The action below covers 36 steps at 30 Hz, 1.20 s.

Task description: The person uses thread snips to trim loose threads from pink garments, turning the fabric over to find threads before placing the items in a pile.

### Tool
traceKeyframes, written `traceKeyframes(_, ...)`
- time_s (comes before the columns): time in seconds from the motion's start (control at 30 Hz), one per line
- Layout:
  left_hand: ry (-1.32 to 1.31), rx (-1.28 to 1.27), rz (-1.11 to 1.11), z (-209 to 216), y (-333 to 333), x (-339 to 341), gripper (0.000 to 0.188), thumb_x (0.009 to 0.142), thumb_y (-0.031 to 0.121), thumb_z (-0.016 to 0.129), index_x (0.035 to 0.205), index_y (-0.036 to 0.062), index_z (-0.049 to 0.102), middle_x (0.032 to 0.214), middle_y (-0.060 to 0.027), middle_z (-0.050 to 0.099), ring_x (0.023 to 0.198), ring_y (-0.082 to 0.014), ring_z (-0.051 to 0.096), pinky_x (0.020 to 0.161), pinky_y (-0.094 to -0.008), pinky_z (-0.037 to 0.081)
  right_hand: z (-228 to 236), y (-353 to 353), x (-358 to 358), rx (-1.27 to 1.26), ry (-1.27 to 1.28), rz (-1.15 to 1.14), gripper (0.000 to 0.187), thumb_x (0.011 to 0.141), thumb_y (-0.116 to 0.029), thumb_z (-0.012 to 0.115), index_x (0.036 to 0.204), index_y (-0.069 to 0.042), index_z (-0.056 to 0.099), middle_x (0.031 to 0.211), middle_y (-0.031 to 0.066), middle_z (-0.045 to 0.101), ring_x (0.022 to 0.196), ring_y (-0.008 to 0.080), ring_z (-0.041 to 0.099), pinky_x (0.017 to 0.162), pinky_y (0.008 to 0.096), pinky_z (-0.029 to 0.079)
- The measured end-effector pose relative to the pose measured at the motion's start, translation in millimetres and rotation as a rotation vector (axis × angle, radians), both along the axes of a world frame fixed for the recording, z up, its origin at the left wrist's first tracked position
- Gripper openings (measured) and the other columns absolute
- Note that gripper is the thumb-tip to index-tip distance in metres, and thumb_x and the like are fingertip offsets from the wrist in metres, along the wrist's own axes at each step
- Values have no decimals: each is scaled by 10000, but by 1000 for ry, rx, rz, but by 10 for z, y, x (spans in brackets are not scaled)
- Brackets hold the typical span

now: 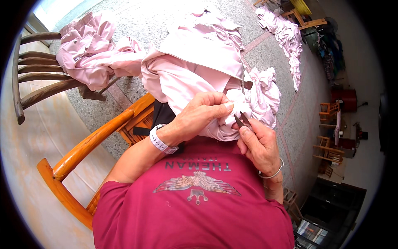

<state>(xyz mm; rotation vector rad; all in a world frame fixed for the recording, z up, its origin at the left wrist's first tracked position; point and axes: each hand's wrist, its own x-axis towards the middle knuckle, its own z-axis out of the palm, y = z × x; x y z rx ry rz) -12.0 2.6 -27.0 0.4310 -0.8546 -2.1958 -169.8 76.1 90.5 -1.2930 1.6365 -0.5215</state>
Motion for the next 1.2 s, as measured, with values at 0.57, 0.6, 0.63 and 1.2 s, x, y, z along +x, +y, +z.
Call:
traceKeyframes(0.57,15,10,2,-6,4,-5,187,970,199,601,846,59,615,737,53,540,692,-38,460,641,-208,383,-45,13,-25,1,-30,-24,229,1018,-132,481,1033,31,641,593,-8,528,537,59,480,508,234,383)
traceKeyframes(0.6,14,8,-1,-8,4,-7,188,970,199,602,845,59,614,737,55,537,692,-38,456,639,-208,381,-46,14,-29,2,-29,-23,230,1018,-132,481,1031,32,642,593,-8,530,537,59,480,508,234,384)
traceKeyframes(0.63,17,4,1,-16,4,-10,188,970,200,602,846,59,614,737,55,535,690,-38,453,639,-208,380,-44,14,-29,1,-21,-21,230,1017,-132,482,1030,32,642,591,-7,529,533,59,477,505,235,381)
traceKeyframes(1.2,64,76,-10,-44,3,-22,186,961,196,606,853,47,634,733,38,580,671,-36,493,624,-203,392,-159,-31,-27,-37,-43,-29,198,1011,-122,499,980,16,638,587,-3,535,516,55,460,485,230,361)
